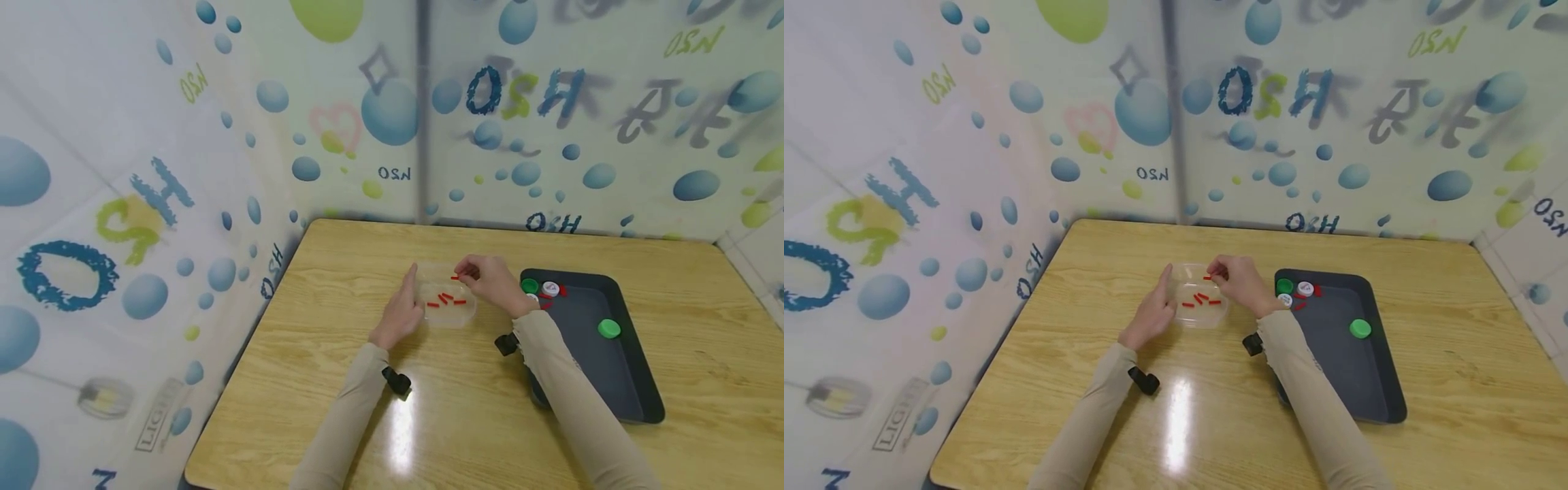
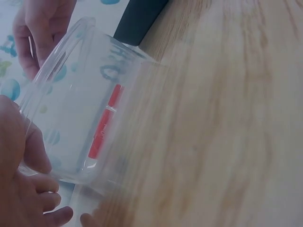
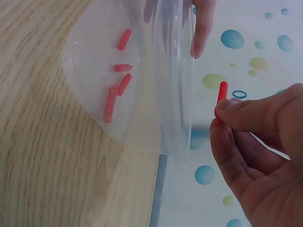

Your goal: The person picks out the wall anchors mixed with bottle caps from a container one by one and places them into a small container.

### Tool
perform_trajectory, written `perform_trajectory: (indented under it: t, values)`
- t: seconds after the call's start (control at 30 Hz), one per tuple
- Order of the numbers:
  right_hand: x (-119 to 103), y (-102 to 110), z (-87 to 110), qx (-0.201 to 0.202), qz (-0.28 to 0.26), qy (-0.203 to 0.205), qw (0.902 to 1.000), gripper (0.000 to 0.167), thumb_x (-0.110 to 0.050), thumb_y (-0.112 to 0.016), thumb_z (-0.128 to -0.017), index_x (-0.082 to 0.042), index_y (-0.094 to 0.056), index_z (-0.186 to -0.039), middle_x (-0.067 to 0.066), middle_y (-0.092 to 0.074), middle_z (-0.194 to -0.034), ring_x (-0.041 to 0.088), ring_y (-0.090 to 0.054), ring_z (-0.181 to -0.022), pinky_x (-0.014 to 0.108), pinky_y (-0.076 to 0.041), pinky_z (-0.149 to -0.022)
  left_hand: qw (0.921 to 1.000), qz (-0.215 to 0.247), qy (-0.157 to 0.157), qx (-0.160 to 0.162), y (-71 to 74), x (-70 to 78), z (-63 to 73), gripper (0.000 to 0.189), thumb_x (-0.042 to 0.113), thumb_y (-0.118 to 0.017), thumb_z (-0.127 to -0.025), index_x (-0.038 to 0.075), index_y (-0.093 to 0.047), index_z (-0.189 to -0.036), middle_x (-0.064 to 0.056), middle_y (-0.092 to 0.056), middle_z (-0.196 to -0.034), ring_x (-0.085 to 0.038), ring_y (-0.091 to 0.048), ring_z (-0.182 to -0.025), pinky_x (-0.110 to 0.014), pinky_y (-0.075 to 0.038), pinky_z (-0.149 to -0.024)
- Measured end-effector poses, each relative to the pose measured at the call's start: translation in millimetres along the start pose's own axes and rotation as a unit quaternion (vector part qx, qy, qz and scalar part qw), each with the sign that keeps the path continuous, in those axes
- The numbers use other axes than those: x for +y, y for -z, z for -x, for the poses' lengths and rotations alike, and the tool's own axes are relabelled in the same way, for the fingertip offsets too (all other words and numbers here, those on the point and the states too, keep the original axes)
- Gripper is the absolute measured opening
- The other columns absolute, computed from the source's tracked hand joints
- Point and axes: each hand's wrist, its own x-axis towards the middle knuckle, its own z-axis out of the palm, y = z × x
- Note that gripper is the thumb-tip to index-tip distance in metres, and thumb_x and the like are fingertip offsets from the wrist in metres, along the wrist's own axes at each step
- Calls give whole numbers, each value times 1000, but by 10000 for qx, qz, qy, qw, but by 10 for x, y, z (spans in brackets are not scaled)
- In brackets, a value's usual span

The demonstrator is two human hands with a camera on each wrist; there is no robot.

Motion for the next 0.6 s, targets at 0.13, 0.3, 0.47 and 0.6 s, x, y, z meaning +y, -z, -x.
perform_trajectory:
  t: [0.13,0.3,0.47,0.6]
  values:
    - [-20,-48,-25,-74,-71,40,9999,11,-2,-68,-93,2,-73,-102,13,-75,-95,23,-71,-83,40,-60,-77,10000,-27,48,15,-2,-5,-6,78,10,-47,-97,12,-8,-165,-9,-20,-170,-29,-32,-151,-45,-28,-123]
    - [-26,-104,-59,-53,-92,256,9996,10,0,-68,-92,2,-74,-100,12,-75,-92,23,-71,-82,40,-60,-76,10000,-72,52,-4,-7,-3,-15,78,11,-47,-97,13,-8,-165,-10,-22,-169,-28,-35,-149,-45,-30,-122]
    - [-29,-115,-62,-82,-130,238,9996,9,0,-68,-92,0,-74,-99,12,-75,-92,23,-72,-83,39,-60,-76,10000,-73,23,-1,-9,3,-14,77,11,-46,-97,11,-9,-164,-11,-23,-169,-29,-35,-149,-45,-30,-122]
    - [-34,-85,-54,-53,-186,125,9997,10,0,-67,-93,0,-74,-100,13,-75,-94,24,-72,-83,39,-60,-75,10000,-37,-5,5,3,9,-14,77,10,-47,-98,10,-8,-164,-12,-23,-169,-30,-39,-147,-45,-32,-121]
